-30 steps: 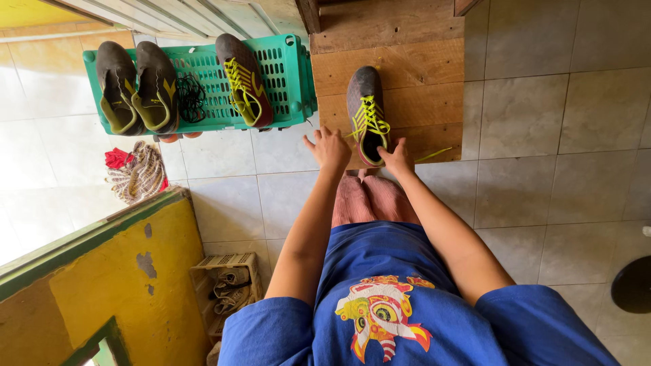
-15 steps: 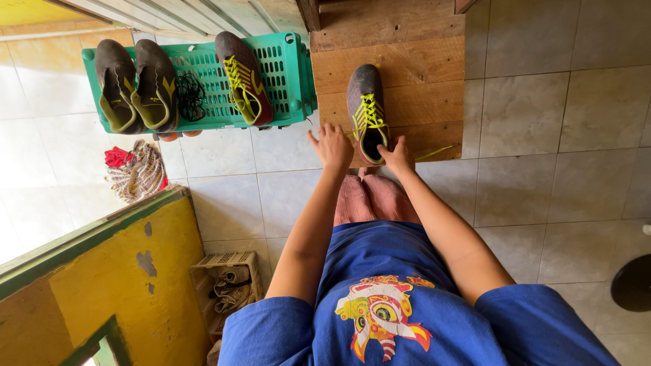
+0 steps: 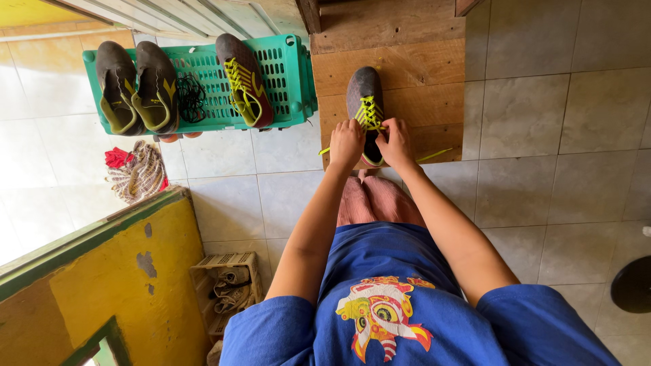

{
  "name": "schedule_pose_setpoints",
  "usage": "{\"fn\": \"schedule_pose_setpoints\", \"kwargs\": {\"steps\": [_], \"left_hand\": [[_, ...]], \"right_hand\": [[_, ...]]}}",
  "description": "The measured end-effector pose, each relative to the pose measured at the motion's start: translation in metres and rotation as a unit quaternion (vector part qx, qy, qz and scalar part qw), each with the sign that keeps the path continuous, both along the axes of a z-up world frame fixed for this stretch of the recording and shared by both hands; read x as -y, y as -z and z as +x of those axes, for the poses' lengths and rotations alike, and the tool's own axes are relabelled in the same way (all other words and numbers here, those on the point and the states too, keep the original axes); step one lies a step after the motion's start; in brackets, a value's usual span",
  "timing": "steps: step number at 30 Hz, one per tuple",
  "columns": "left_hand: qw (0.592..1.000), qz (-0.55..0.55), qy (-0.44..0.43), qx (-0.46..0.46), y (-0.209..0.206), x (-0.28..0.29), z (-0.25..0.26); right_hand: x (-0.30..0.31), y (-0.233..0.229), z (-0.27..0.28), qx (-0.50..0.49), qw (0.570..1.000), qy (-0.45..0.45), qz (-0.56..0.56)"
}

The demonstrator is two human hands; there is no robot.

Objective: The person unlaces a grey sneaker with yellow laces, removes the laces, and then relaces the same shoe with a black lace. They thread the black lace through the eyelets and tie it at the top.

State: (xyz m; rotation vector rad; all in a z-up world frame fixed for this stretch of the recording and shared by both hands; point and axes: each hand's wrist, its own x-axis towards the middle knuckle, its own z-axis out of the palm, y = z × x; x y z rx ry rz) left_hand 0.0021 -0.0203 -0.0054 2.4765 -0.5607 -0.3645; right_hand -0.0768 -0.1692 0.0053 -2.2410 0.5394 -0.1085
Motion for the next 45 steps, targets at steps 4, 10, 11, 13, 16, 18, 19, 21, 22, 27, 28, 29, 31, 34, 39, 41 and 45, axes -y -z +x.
{"fn": "schedule_pose_setpoints", "kwargs": {"steps": [4, 10, 11, 13, 16, 18, 19, 21, 22, 27, 28, 29, 31, 34, 39, 41, 45], "left_hand": [[0.991, -0.055, -0.103, -0.072, 0.004, -0.006, -0.001], [0.992, -0.102, -0.064, 0.045, -0.013, -0.007, -0.01], [0.993, -0.092, -0.067, 0.027, -0.014, -0.006, -0.009], [0.994, -0.076, -0.072, -0.003, -0.015, -0.005, -0.006], [0.995, -0.058, -0.08, -0.015, -0.018, -0.005, -0.002], [0.996, -0.049, -0.08, 0.009, -0.023, -0.006, -0.002], [0.995, -0.051, -0.08, 0.0, -0.026, -0.008, -0.003], [0.995, -0.057, -0.078, -0.015, -0.033, -0.013, -0.002], [0.992, -0.052, -0.089, -0.072, -0.036, -0.017, -0.003], [0.928, -0.226, -0.123, -0.271, -0.04, -0.021, -0.013], [0.908, -0.263, -0.123, -0.301, -0.039, -0.016, -0.017], [0.887, -0.299, -0.122, -0.331, -0.038, -0.009, -0.019], [0.836, -0.347, -0.131, -0.405, -0.04, -0.001, -0.016], [0.766, -0.363, -0.151, -0.508, -0.049, 0.009, -0.012], [0.807, -0.406, -0.154, -0.401, -0.065, 0.012, -0.004], [0.908, -0.313, -0.08, -0.265, -0.069, 0.005, -0.008], [0.872, -0.339, -0.019, -0.352, -0.068, 0.0, -0.016]], "right_hand": [[0.001, -0.004, -0.002, 0.03, 0.999, -0.019, -0.035], [0.003, -0.026, 0.0, 0.045, 0.995, -0.03, -0.082], [0.004, -0.029, 0.001, 0.049, 0.994, -0.036, -0.092], [0.004, -0.033, 0.004, 0.033, 0.993, -0.045, -0.107], [0.003, -0.033, 0.006, 0.002, 0.992, -0.051, -0.115], [0.004, -0.029, 0.003, 0.025, 0.991, -0.054, -0.12], [0.005, -0.026, 0.0, 0.02, 0.991, -0.054, -0.125], [0.011, -0.018, -0.005, 0.013, 0.989, -0.054, -0.136], [0.013, -0.014, -0.007, -0.003, 0.998, -0.024, -0.06], [0.028, 0.001, -0.011, -0.019, 0.93, 0.055, 0.362], [0.028, -0.001, -0.013, -0.025, 0.926, 0.044, 0.374], [0.03, -0.006, -0.014, -0.031, 0.922, 0.034, 0.385], [0.025, -0.02, -0.01, -0.035, 0.928, 0.011, 0.371], [0.017, -0.05, -0.002, -0.036, 0.953, -0.007, 0.302], [0.019, -0.098, 0.017, -0.014, 0.939, 0.01, 0.344], [0.021, -0.111, 0.02, -0.008, 0.922, -0.005, 0.387], [0.021, -0.116, 0.024, -0.025, 0.863, 0.03, 0.504]]}}
